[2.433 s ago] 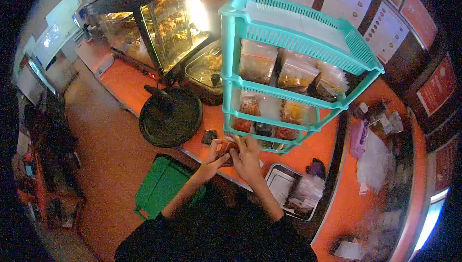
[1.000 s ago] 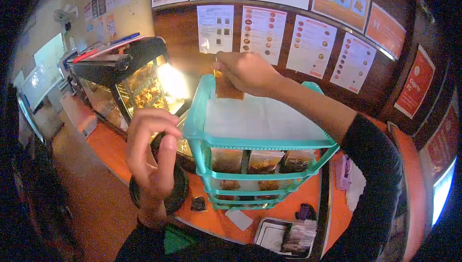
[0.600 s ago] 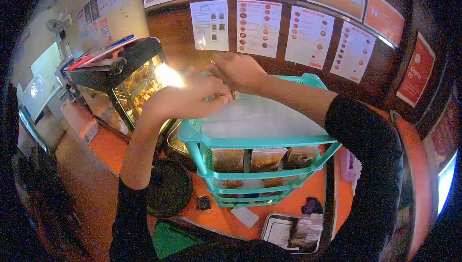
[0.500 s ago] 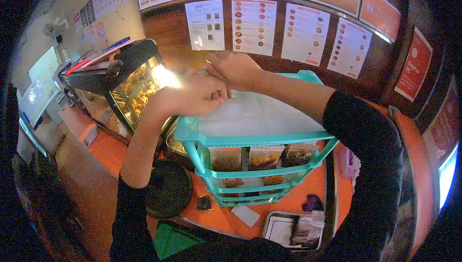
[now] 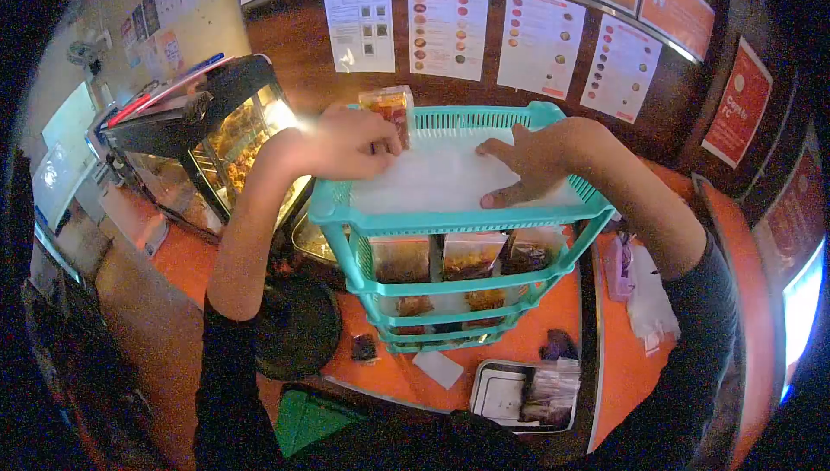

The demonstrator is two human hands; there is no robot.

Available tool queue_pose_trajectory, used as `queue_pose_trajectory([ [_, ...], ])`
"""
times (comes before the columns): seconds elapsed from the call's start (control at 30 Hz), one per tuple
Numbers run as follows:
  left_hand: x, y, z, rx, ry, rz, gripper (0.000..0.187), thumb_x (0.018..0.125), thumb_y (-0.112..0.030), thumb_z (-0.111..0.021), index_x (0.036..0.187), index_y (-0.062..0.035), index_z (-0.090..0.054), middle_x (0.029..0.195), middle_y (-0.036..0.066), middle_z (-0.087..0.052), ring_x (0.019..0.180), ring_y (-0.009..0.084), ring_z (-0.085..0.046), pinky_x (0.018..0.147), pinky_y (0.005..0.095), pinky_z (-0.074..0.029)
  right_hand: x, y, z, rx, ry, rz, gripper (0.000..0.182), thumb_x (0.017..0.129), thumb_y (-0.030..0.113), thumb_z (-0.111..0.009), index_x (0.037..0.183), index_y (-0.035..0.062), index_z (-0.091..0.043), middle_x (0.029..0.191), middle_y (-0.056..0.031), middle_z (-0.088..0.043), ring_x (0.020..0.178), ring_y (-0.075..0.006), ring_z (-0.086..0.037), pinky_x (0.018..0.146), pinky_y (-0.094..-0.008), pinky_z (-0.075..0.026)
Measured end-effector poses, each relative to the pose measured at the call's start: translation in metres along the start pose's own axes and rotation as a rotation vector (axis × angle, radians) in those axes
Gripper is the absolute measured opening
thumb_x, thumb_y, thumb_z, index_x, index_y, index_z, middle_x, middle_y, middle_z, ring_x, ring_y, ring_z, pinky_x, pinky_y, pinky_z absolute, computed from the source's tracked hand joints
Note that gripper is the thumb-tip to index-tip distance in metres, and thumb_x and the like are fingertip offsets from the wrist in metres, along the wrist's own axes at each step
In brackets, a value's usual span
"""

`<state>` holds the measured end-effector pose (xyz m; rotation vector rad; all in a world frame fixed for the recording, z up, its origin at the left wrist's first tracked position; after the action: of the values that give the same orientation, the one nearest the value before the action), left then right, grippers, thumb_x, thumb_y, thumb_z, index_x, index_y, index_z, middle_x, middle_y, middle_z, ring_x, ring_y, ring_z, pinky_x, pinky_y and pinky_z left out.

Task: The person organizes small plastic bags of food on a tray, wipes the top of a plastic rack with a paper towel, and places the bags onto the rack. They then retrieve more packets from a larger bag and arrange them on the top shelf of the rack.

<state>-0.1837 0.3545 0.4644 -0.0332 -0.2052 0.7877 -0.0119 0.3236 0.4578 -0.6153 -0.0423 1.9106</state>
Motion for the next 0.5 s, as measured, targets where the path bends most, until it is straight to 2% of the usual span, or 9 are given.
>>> queue_pose_trajectory([
  [0.03,0.001,-0.001,0.003,-0.002,0.001,0.001,0.025,0.079,-0.026,-0.050,0.085,-0.0087,-0.067,0.085,0.014,-0.067,0.085,0.0303,-0.063,0.088,0.0411,-0.040,0.001,-0.002,-0.003,-0.003,0.041,0.006,0.088,0.083,0.068,-0.046,0.145,0.0120,-0.020,0.130,-0.0306,-0.038,0.113,-0.0425,-0.051,0.095,-0.0479,-0.041],
  [0.1,0.002,-0.001,0.003,-0.001,0.109,0.037,0.031,0.082,-0.030,-0.057,0.101,-0.0075,-0.066,0.097,0.011,-0.068,0.093,0.0236,-0.064,0.085,0.0347,-0.047,-0.006,-0.004,0.001,0.069,-0.019,0.007,0.088,0.083,0.068,-0.046,0.145,0.0110,-0.020,0.129,-0.0307,-0.039,0.115,-0.0425,-0.050,0.096,-0.0478,-0.040],
  [0.17,0.003,0.000,0.004,0.008,0.145,0.059,0.031,0.083,-0.030,-0.057,0.102,-0.0078,-0.066,0.098,0.010,-0.068,0.095,0.0237,-0.064,0.087,0.0351,-0.046,-0.013,-0.004,0.007,0.140,-0.118,0.007,0.086,0.085,0.066,-0.044,0.145,0.0091,-0.020,0.130,-0.0300,-0.041,0.119,-0.0427,-0.046,0.100,-0.0463,-0.038],
  [0.23,0.003,0.004,0.001,0.011,0.181,0.084,0.030,0.084,-0.030,-0.057,0.102,-0.0080,-0.067,0.100,0.010,-0.067,0.097,0.0238,-0.063,0.088,0.0356,-0.045,-0.005,-0.004,-0.006,0.100,-0.079,0.004,0.085,0.086,0.065,-0.045,0.145,0.0093,-0.021,0.133,-0.0299,-0.040,0.121,-0.0421,-0.045,0.101,-0.0455,-0.037],
  [0.33,-0.001,0.003,0.004,0.029,0.105,0.004,0.030,0.086,-0.031,-0.057,0.102,-0.0083,-0.067,0.101,0.010,-0.067,0.100,0.0242,-0.062,0.089,0.0367,-0.045,-0.006,-0.005,-0.009,0.098,-0.042,0.019,0.080,0.088,0.060,-0.047,0.145,0.0092,-0.022,0.136,-0.0288,-0.038,0.124,-0.0403,-0.042,0.104,-0.0437,-0.035],
  [0.4,-0.009,-0.004,0.016,0.077,-0.012,-0.036,0.026,0.079,-0.028,-0.055,0.091,-0.0101,-0.070,0.089,0.011,-0.068,0.089,0.0257,-0.065,0.079,0.0372,-0.048,-0.014,-0.004,-0.007,0.135,-0.050,0.036,0.077,0.089,0.057,-0.048,0.145,0.0090,-0.023,0.138,-0.0279,-0.038,0.126,-0.0391,-0.041,0.105,-0.0427,-0.033],
  [0.43,-0.014,-0.006,0.017,0.044,0.051,-0.008,0.028,0.086,-0.028,-0.058,0.103,-0.0074,-0.067,0.103,0.012,-0.066,0.101,0.0255,-0.061,0.089,0.0372,-0.046,-0.019,-0.005,-0.002,0.122,-0.112,0.045,0.073,0.091,0.053,-0.047,0.144,0.0090,-0.025,0.138,-0.0261,-0.038,0.127,-0.0376,-0.040,0.106,-0.0417,-0.032],
  [0.47,-0.020,-0.009,0.019,0.051,0.046,-0.005,0.028,0.086,-0.028,-0.058,0.103,-0.0074,-0.067,0.103,0.012,-0.066,0.101,0.0255,-0.061,0.089,0.0372,-0.046,-0.026,-0.005,0.004,0.107,-0.177,0.053,0.069,0.092,0.050,-0.047,0.144,0.0090,-0.026,0.139,-0.0243,-0.039,0.129,-0.0360,-0.039,0.107,-0.0407,-0.031],
  [0.5,-0.029,-0.013,0.028,-0.012,-0.069,-0.031,0.027,0.086,-0.026,-0.058,0.101,-0.0057,-0.067,0.102,0.012,-0.066,0.100,0.0248,-0.061,0.089,0.0366,-0.046,-0.038,-0.004,0.009,0.117,-0.256,0.029,0.056,0.095,0.038,-0.046,0.141,0.0088,-0.033,0.134,-0.0201,-0.046,0.124,-0.0345,-0.044,0.105,-0.0390,-0.033],
])
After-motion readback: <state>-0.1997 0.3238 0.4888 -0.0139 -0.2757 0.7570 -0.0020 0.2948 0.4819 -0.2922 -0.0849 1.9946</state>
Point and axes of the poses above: each hand's wrist, its own x-axis towards the middle knuckle, its own z-axis out of the back of the hand, y = z × x, the point moved 8 cm from there along x, towards the middle knuckle
